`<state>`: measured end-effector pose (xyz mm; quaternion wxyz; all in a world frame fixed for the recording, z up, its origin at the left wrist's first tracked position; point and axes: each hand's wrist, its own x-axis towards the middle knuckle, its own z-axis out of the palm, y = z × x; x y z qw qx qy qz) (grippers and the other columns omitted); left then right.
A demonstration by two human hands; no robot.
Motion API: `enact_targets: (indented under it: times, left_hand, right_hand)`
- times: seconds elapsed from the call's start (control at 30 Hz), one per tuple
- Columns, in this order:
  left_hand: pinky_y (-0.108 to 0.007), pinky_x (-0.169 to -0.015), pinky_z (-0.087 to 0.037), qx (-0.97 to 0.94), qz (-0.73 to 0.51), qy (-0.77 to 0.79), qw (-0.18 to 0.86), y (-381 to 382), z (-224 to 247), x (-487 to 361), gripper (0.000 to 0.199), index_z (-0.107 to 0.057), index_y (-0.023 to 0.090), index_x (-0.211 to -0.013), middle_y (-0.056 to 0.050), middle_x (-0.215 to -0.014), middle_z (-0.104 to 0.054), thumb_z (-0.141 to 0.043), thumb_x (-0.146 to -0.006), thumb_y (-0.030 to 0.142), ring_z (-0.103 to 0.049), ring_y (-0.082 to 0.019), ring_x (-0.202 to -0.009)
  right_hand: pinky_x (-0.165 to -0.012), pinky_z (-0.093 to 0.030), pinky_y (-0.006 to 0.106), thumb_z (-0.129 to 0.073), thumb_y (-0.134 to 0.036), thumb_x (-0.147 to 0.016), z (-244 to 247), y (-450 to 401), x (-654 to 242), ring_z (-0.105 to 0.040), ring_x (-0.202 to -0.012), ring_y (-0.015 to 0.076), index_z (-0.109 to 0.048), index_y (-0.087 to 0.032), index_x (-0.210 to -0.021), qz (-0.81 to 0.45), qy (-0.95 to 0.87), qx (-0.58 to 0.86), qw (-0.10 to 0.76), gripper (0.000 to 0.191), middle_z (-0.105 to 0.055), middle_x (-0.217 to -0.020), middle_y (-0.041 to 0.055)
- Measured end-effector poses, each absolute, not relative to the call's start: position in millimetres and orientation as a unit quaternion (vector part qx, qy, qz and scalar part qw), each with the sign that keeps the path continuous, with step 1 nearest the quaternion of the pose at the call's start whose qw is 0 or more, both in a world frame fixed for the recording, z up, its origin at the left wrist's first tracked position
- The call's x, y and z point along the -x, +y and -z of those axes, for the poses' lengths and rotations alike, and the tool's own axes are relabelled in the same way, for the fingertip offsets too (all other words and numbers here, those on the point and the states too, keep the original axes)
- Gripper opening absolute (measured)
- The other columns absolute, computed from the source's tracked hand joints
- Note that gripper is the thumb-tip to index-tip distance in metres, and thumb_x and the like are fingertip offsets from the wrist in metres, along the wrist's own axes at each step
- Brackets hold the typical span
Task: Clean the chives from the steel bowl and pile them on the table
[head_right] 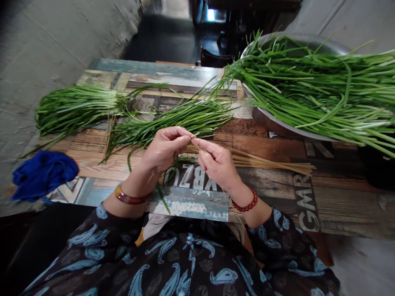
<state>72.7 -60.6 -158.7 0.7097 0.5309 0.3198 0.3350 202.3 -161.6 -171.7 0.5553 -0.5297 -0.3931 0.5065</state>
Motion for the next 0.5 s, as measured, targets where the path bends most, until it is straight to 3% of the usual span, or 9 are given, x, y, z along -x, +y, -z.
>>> enact_targets:
  times: [0.17, 0.5]
  left_hand:
    - [-0.022, -0.060, -0.042, -0.545, -0.346, 0.297, 0.704, -60.9, 159.6, -72.3, 0.019, -0.072, 0.015, -0.068, -0.001, -0.067, -0.068, -0.080, -0.069, 0.032, -0.056, -0.009, -0.062]
    - [-0.023, -0.064, -0.043, -0.554, -0.361, 0.293, 0.690, -60.9, 166.5, -72.6, 0.015, -0.072, 0.014, -0.069, -0.001, -0.068, -0.068, -0.078, -0.070, 0.028, -0.055, -0.009, -0.062]
  right_hand:
    - [-0.037, -0.025, 0.023, -0.054, -0.030, -0.089, 174.8, -161.9, -201.3, -0.033, -0.039, 0.0074, -0.067, -0.020, -0.117, -0.490, -0.404, 0.527, 0.565, 0.032, -0.043, -0.051, -0.0084]
    - [-0.038, -0.027, 0.022, -0.053, -0.031, -0.091, 187.8, -161.6, -198.5, -0.033, -0.039, 0.0077, -0.062, -0.021, -0.117, -0.477, -0.403, 0.524, 0.580, 0.029, -0.044, -0.052, -0.0086]
